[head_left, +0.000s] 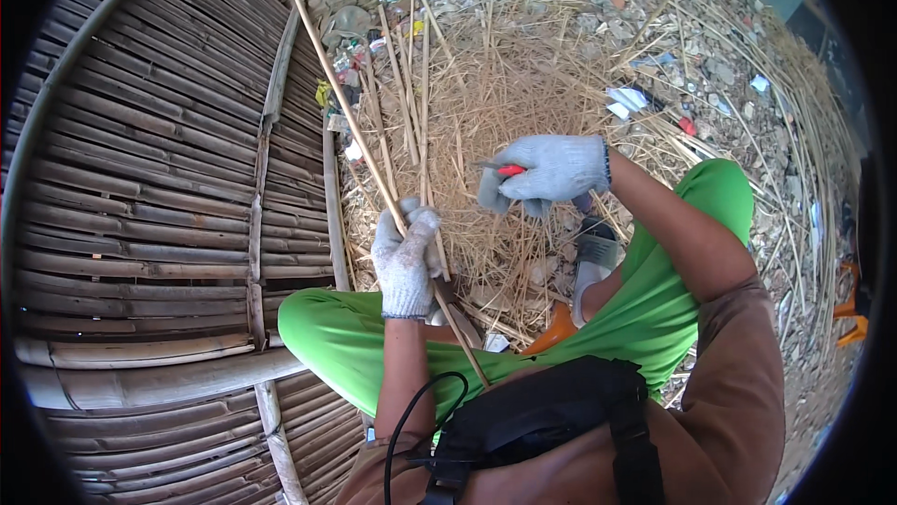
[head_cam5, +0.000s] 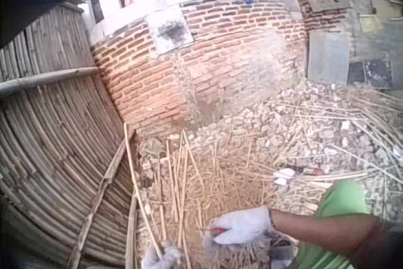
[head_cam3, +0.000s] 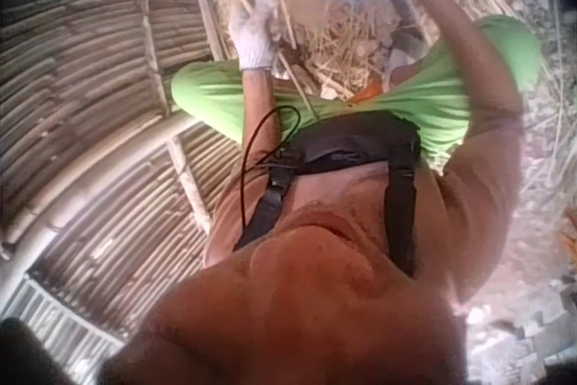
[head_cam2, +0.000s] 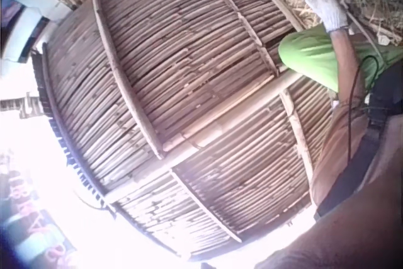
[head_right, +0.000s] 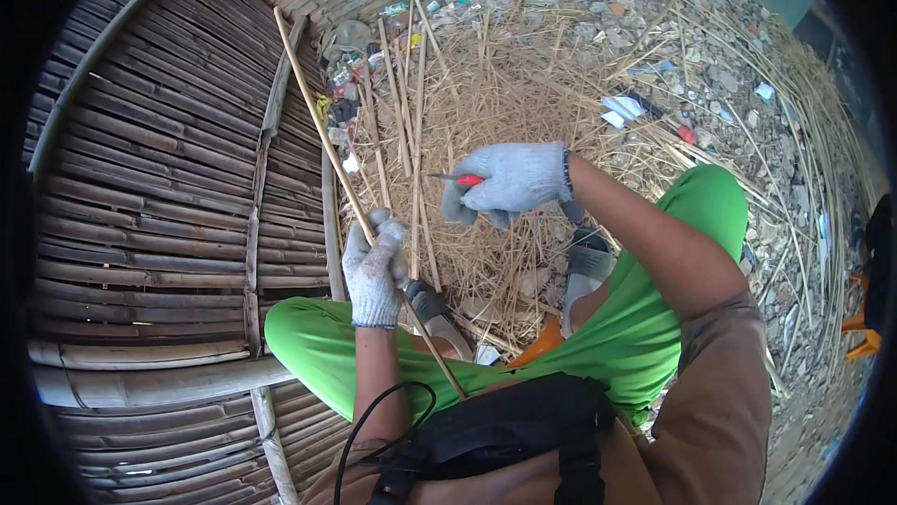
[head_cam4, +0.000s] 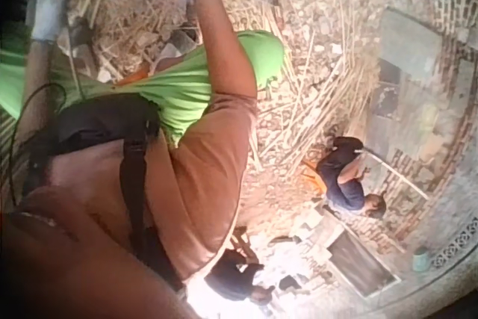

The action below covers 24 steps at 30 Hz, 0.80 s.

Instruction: The person uses a small tool to shave and smooth a thin bamboo strip, repeatedly drawing the blade along the length of the material while sitting in a workspace area.

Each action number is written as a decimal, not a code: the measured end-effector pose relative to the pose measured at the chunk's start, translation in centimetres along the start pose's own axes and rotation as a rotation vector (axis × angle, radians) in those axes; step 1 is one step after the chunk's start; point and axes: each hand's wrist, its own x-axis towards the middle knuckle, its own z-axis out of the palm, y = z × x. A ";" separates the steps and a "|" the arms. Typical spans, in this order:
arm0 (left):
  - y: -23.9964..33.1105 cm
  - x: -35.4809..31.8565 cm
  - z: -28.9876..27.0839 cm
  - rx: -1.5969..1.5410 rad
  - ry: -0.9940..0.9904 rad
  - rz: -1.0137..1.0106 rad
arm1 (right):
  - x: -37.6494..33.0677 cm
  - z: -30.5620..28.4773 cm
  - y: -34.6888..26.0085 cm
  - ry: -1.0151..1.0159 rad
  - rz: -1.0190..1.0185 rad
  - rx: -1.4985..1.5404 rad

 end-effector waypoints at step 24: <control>-0.4 0.4 1.1 -0.158 -0.159 -0.147 | 0.0 0.0 -0.3 0.253 0.152 -0.525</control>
